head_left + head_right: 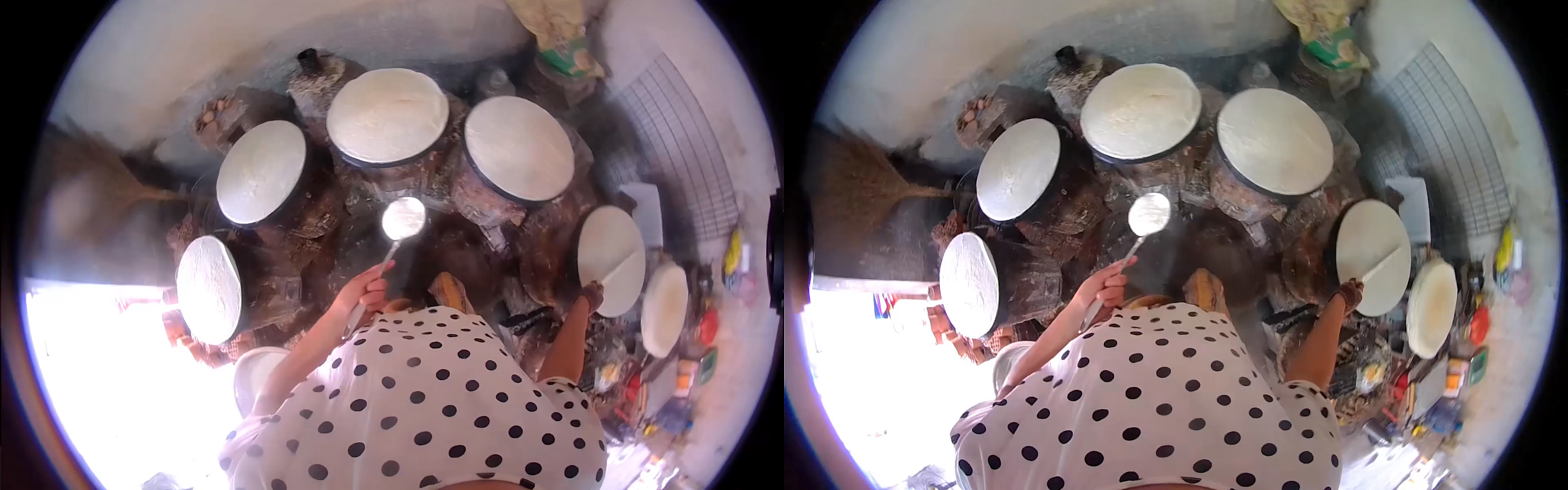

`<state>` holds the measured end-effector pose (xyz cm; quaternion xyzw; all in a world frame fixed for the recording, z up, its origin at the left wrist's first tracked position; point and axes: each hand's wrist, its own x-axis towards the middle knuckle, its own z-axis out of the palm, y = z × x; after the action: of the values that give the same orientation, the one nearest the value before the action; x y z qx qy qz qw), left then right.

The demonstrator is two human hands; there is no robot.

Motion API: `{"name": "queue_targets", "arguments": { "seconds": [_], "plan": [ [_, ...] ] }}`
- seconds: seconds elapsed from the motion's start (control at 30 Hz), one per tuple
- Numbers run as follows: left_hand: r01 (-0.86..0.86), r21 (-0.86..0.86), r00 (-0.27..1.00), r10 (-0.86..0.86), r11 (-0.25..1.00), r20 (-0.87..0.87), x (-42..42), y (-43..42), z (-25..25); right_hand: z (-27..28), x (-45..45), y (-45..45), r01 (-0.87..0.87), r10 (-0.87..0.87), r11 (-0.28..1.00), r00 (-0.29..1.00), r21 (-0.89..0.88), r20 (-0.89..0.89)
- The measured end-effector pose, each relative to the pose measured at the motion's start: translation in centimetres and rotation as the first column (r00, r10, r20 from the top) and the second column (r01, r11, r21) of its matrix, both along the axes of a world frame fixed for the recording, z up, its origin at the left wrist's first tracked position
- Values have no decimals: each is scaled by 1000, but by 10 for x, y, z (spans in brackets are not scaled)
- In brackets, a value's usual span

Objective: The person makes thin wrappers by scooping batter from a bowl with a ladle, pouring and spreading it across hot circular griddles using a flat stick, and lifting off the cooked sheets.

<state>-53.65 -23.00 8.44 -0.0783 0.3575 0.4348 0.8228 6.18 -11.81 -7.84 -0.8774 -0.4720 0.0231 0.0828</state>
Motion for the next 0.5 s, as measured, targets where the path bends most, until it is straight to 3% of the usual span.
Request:
{"name": "queue_targets", "arguments": {
  "seconds": [0.03, 0.1, 0.13, 0.17, 0.2, 0.23, 0.27, 0.3, 0.33, 0.37, 0.4, 0.43, 0.47, 0.5],
  "plan": [
    [-26, 1, 1000, 26, 1000, 8, -21, -15, 1, 2, -18, 17, -62, 63, 998, 997, 21, -39],
    [68, 279, 868, 81, 958, -490, -55, -37, 11, -2, -68, 64, -240, 244, 968, 968, 68, -53],
    [109, 261, 709, 109, 959, -697, -63, -34, 25, -5, -101, 98, -392, 392, 916, 920, 80, 15],
    [85, 259, 712, 123, 962, -691, -75, -22, 20, -9, -133, 135, -584, 568, 811, 804, 49, 173],
    [96, 256, 689, 121, 962, -714, -90, -7, 16, -7, -172, 169, -726, 684, 679, 576, -103, 448],
    [107, 253, 666, 119, 962, -736, -102, 8, 11, 14, -227, 202, -894, 783, 342, 441, 288, 439],
    [-83, 223, 837, 189, 971, -513, -110, 23, 3, -10, -256, 247, -795, 786, 590, 526, -141, 325],
    [-93, 211, 838, 191, 973, -512, -120, 33, -4, -35, -278, 293, -850, 824, 519, 469, -89, 319],
    [-316, 126, 921, 336, 941, -199, -131, 46, -9, 19, -339, 306, -727, 711, 687, 667, 16, -223],
    [-487, -24, 866, 486, 873, 119, -144, 64, -13, 79, -405, 316, -446, 376, 893, 670, 58, -640],
    [-513, 80, 858, 508, 855, 74, -149, 70, -7, 63, -428, 363, -428, 330, 903, 648, 30, -686],
    [-521, 67, 853, 517, 851, 72, -152, 78, 6, 46, -451, 410, -409, 282, 912, 626, 1, -727],
    [-395, 233, 833, 454, 889, -317, -155, 87, 22, 29, -471, 463, -491, 458, 870, 768, 48, -448],
    [-210, 318, 646, 375, 925, -665, -162, 103, 29, 12, -491, 510, -585, 587, 809, 800, 58, -121]
  ]
}}
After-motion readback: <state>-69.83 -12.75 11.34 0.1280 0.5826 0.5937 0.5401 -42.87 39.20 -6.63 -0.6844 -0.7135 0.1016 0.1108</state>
